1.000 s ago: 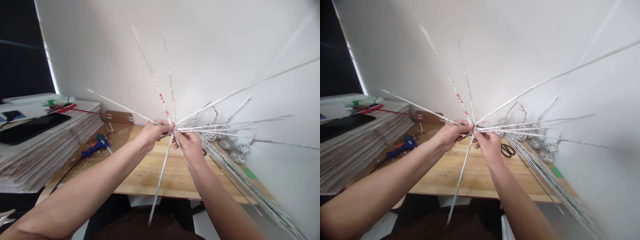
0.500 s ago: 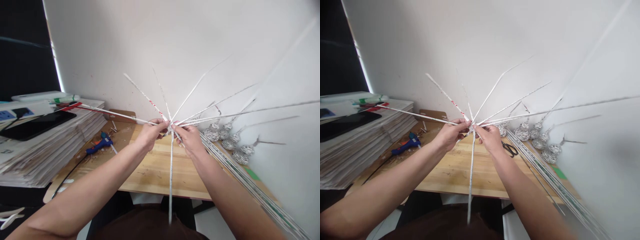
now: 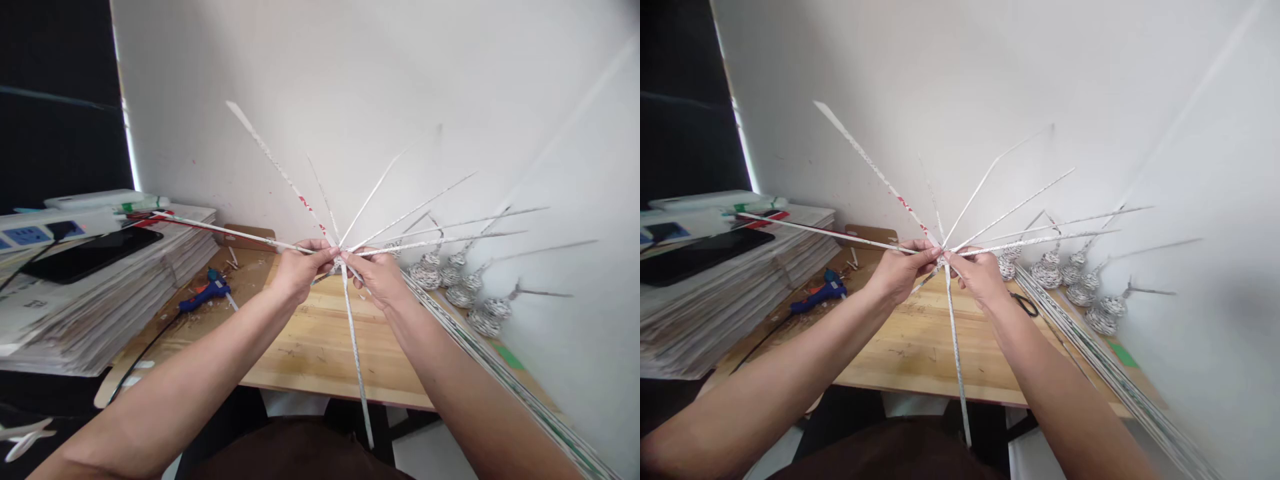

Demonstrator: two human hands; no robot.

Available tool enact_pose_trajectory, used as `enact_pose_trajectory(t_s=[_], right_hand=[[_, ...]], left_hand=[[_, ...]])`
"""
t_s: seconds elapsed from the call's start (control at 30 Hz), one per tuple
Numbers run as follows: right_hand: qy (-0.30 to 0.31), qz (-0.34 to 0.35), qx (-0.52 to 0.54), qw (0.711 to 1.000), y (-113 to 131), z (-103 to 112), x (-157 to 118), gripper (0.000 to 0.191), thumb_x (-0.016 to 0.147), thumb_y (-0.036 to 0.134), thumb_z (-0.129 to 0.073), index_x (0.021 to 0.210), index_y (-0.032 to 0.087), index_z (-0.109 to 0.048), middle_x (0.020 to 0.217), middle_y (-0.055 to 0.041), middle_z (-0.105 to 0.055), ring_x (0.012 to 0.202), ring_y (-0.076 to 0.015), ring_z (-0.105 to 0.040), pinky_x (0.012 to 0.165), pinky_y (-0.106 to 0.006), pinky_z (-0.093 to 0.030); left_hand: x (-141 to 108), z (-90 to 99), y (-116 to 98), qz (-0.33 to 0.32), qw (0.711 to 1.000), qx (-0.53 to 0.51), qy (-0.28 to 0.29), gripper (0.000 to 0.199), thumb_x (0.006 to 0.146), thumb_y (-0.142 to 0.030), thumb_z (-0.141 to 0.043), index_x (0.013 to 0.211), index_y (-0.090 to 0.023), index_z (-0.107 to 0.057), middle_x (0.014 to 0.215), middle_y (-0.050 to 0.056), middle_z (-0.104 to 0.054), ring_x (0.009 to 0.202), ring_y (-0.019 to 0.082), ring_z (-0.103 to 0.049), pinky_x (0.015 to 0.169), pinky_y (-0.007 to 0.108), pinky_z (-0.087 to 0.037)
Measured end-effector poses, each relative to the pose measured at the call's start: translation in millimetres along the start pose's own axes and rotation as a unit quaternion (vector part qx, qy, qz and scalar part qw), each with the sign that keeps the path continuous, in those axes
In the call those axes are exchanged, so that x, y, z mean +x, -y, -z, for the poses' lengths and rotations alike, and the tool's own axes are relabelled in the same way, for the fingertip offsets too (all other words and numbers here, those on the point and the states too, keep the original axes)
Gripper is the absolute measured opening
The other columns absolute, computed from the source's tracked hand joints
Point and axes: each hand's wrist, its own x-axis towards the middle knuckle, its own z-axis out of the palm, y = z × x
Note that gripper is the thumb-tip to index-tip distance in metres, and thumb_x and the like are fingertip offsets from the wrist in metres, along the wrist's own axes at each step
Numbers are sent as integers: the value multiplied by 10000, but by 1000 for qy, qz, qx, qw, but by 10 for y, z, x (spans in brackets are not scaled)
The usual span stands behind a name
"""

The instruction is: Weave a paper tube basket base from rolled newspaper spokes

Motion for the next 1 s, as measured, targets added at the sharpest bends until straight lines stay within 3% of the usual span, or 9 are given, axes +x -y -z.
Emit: enact_pose_trajectory(t_s=[0.13, 0.4, 0.8, 1.0], right_hand=[[3, -1, -11, 1000, 15, -3, -26, 321, 649, 442, -793, 690, 144, -680, 537, 6, -577, 495, -108, -523, 351, -187, -333], [-17, -6, -32, 999, -116, 34, -62, 349, 651, 483, -790, 733, 159, -689, 566, 10, -579, 467, -94, -477, 355, -192, -329], [-42, -28, 2, 999, -236, -46, -61, 232, 707, 385, -730, 679, 171, -643, 502, 44, -530, 393, -77, -415, 337, -202, -291], [-29, -19, 36, 999, -281, -86, -125, 261, 706, 416, -752, 757, 182, -649, 545, 47, -552, 419, -75, -426, 344, -198, -285]], left_hand=[[-1, 24, -1, 5, 1000, 7, 13, 407, 455, -312, -924, 696, -105, -670, 632, 12, -647, 533, 60, -553, 518, 174, -460], [44, 81, 66, 38, 998, 14, 52, 424, 415, -324, -936, 661, -105, -669, 678, 24, -664, 615, 81, -607, 614, 190, -522], [-45, 72, 150, 10, 1000, -10, 15, 384, 473, -353, -913, 634, -118, -656, 725, 7, -629, 672, 84, -590, 660, 207, -532], [-55, 131, 216, 21, 1000, -3, 20, 326, 521, -306, -892, 686, -123, -678, 702, -2, -625, 635, 63, -571, 636, 183, -506]])
